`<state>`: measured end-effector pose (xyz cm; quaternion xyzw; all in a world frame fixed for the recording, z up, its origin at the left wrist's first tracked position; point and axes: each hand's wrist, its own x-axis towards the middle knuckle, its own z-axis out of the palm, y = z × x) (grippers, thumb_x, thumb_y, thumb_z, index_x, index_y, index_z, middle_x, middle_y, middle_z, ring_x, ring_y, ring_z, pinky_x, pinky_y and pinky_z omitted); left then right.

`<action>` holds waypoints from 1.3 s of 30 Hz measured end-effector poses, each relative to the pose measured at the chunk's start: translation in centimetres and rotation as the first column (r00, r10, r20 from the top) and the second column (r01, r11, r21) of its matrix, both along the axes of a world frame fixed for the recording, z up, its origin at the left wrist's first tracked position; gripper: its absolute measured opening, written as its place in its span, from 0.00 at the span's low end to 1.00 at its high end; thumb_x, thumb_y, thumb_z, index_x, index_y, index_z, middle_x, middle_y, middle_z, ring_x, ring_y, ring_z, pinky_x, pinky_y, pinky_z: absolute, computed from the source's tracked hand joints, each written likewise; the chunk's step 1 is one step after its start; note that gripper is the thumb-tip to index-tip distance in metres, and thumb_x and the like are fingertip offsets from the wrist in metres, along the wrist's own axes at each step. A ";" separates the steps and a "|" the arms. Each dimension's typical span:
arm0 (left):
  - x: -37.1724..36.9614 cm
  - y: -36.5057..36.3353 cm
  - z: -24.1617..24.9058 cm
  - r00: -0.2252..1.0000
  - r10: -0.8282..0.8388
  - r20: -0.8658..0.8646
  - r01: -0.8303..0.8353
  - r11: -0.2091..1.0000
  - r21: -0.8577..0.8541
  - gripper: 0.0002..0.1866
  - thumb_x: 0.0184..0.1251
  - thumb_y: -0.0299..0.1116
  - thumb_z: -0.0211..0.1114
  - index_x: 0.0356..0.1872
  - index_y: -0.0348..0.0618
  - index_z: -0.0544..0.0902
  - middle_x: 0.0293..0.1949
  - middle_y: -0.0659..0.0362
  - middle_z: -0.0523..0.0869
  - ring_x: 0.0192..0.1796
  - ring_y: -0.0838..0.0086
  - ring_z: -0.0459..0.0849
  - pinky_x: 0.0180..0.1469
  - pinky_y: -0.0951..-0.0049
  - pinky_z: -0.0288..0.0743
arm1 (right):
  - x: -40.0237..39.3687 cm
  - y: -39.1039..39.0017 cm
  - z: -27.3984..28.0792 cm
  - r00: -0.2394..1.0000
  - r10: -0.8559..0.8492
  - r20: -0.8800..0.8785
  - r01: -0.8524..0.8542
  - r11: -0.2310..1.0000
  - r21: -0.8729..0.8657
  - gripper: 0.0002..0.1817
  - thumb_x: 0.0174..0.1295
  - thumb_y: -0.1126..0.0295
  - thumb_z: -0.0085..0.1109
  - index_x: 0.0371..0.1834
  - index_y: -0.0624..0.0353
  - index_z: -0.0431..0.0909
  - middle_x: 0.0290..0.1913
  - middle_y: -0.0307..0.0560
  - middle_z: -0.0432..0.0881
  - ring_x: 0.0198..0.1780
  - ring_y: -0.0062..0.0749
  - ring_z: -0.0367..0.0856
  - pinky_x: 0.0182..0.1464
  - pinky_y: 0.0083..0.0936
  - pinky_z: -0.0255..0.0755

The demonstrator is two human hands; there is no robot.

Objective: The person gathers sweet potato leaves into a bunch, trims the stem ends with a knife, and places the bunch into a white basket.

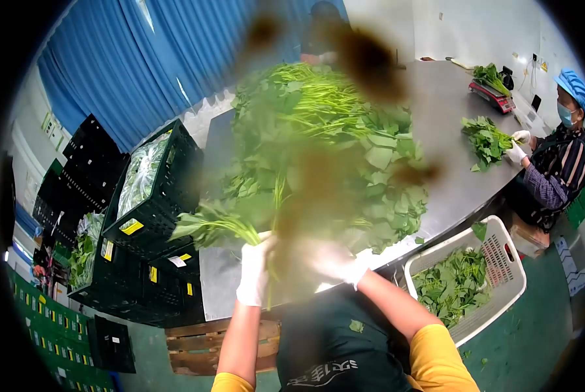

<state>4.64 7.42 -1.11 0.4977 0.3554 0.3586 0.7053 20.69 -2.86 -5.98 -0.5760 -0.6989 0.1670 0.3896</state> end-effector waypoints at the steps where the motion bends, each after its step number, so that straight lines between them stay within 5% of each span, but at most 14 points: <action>1: -0.9 -0.1 0.9 0.994 0.099 -0.055 -0.100 0.995 -0.020 0.11 0.56 0.25 0.65 0.40 0.31 0.82 0.28 0.58 0.85 0.26 0.81 0.78 0.28 0.84 0.68 | 0.6 0.7 0.3 1.000 -0.006 0.015 0.006 1.000 0.019 0.22 0.63 0.66 0.50 0.61 0.53 0.69 0.60 0.54 0.72 0.59 0.49 0.72 0.61 0.33 0.67; 9: -13.3 0.6 4.8 0.893 0.316 0.319 -0.318 0.947 -0.047 0.08 0.63 0.25 0.60 0.42 0.37 0.76 0.31 0.56 0.82 0.20 0.83 0.71 0.23 0.85 0.64 | 1.7 3.8 -2.9 0.950 -0.246 -0.192 0.243 0.969 -0.039 0.27 0.58 0.73 0.54 0.64 0.56 0.66 0.52 0.50 0.77 0.40 0.34 0.78 0.48 0.26 0.72; 13: -13.5 -0.3 4.3 0.868 0.324 0.377 -0.311 0.945 -0.098 0.10 0.63 0.24 0.60 0.45 0.35 0.75 0.33 0.51 0.82 0.23 0.79 0.73 0.25 0.81 0.65 | -3.4 2.3 1.7 0.922 -0.378 -0.088 0.385 0.918 0.094 0.13 0.61 0.68 0.55 0.47 0.59 0.79 0.41 0.51 0.82 0.41 0.40 0.81 0.46 0.28 0.73; 16: -11.3 -1.3 3.1 0.911 0.256 0.324 -0.242 0.967 -0.082 0.12 0.64 0.24 0.60 0.47 0.33 0.74 0.34 0.51 0.82 0.27 0.79 0.74 0.28 0.82 0.66 | -7.4 1.5 2.5 0.865 0.041 -0.500 -0.102 0.990 -0.094 0.10 0.61 0.66 0.58 0.42 0.56 0.82 0.39 0.43 0.83 0.40 0.29 0.79 0.47 0.24 0.71; 19: -8.3 -3.4 3.3 0.928 0.278 0.246 -0.250 0.958 -0.139 0.11 0.64 0.26 0.59 0.45 0.34 0.75 0.34 0.56 0.81 0.32 0.80 0.76 0.35 0.85 0.69 | -7.7 -0.8 5.1 0.889 0.129 -0.439 -0.192 0.976 -0.103 0.10 0.61 0.67 0.59 0.41 0.60 0.82 0.38 0.42 0.83 0.39 0.25 0.78 0.45 0.22 0.70; 22: -7.0 -4.7 3.5 0.969 0.183 0.166 -0.166 0.980 -0.112 0.08 0.63 0.27 0.60 0.41 0.36 0.77 0.30 0.60 0.80 0.26 0.83 0.72 0.29 0.84 0.66 | -7.2 -3.0 3.7 0.589 -0.190 -0.786 -0.135 0.935 -0.328 0.10 0.60 0.68 0.60 0.38 0.64 0.82 0.36 0.43 0.83 0.37 0.25 0.78 0.43 0.20 0.70; 25: -4.7 -5.7 0.7 0.967 0.244 -0.067 -0.184 0.860 0.476 0.06 0.63 0.28 0.61 0.37 0.37 0.77 0.23 0.63 0.76 0.22 0.83 0.68 0.26 0.82 0.63 | -5.6 -6.2 2.8 0.486 -0.235 -0.842 0.105 0.972 -0.211 0.06 0.60 0.73 0.59 0.36 0.65 0.81 0.35 0.43 0.81 0.37 0.25 0.77 0.42 0.20 0.70; 26: -5.0 -5.1 0.5 0.968 0.243 -0.062 -0.185 0.860 0.475 0.06 0.63 0.28 0.61 0.37 0.37 0.77 0.23 0.63 0.76 0.22 0.83 0.68 0.26 0.82 0.63 | -4.4 -7.7 2.2 0.458 -0.244 -0.855 0.227 0.962 -0.153 0.06 0.60 0.75 0.58 0.38 0.64 0.80 0.36 0.43 0.81 0.38 0.24 0.78 0.42 0.20 0.70; 29: -5.5 -4.6 4.9 0.902 0.332 0.276 -0.261 0.929 -0.264 0.06 0.63 0.27 0.61 0.34 0.35 0.75 0.22 0.60 0.75 0.21 0.80 0.69 0.32 0.78 0.74 | 4.0 -12.5 -1.5 -0.022 0.120 -0.993 0.571 0.816 0.086 0.15 0.66 0.64 0.55 0.50 0.60 0.76 0.45 0.44 0.80 0.45 0.24 0.77 0.50 0.19 0.71; 32: -5.1 -4.5 1.6 0.955 0.225 0.192 -0.196 0.968 -0.156 0.08 0.63 0.28 0.61 0.37 0.33 0.75 0.25 0.57 0.79 0.23 0.80 0.71 0.35 0.76 0.77 | 5.9 -15.0 0.8 -0.304 0.319 -0.897 0.493 0.859 0.139 0.22 0.65 0.60 0.56 0.57 0.62 0.69 0.45 0.43 0.78 0.44 0.24 0.76 0.50 0.22 0.74; 33: -4.7 -4.5 -1.1 0.983 0.183 0.022 -0.181 0.934 0.308 0.09 0.63 0.28 0.61 0.40 0.32 0.76 0.27 0.57 0.81 0.24 0.81 0.72 0.32 0.80 0.73 | 4.3 -13.9 1.7 -0.149 0.174 -0.973 0.482 0.873 0.082 0.26 0.65 0.60 0.57 0.61 0.63 0.64 0.51 0.45 0.76 0.43 0.23 0.77 0.44 0.18 0.76; 35: -3.5 -5.8 -0.4 0.997 0.070 0.023 -0.073 0.969 0.238 0.09 0.62 0.28 0.61 0.40 0.32 0.77 0.29 0.57 0.81 0.25 0.81 0.72 0.30 0.82 0.70 | 2.3 -12.2 3.5 0.256 -0.424 -0.869 0.297 0.890 -0.347 0.18 0.61 0.66 0.56 0.53 0.62 0.76 0.44 0.41 0.83 0.35 0.18 0.80 0.35 0.13 0.70; 37: -2.9 -6.5 -0.3 0.995 -0.095 -0.014 0.095 0.970 0.226 0.09 0.62 0.28 0.61 0.39 0.33 0.79 0.32 0.58 0.83 0.26 0.84 0.72 0.27 0.85 0.63 | -0.2 -10.1 4.1 0.614 -0.291 -0.734 0.019 0.935 -0.355 0.15 0.64 0.64 0.51 0.45 0.61 0.81 0.38 0.38 0.85 0.33 0.16 0.80 0.31 0.11 0.64; 39: -2.8 -7.2 -0.6 0.990 -0.144 0.011 0.140 0.979 0.148 0.09 0.62 0.28 0.61 0.40 0.33 0.79 0.33 0.57 0.83 0.26 0.84 0.72 0.28 0.85 0.63 | -2.7 -7.9 3.4 0.540 -0.227 -0.811 -0.195 0.903 -0.383 0.14 0.65 0.64 0.52 0.45 0.61 0.82 0.33 0.37 0.84 0.28 0.14 0.76 0.29 0.10 0.64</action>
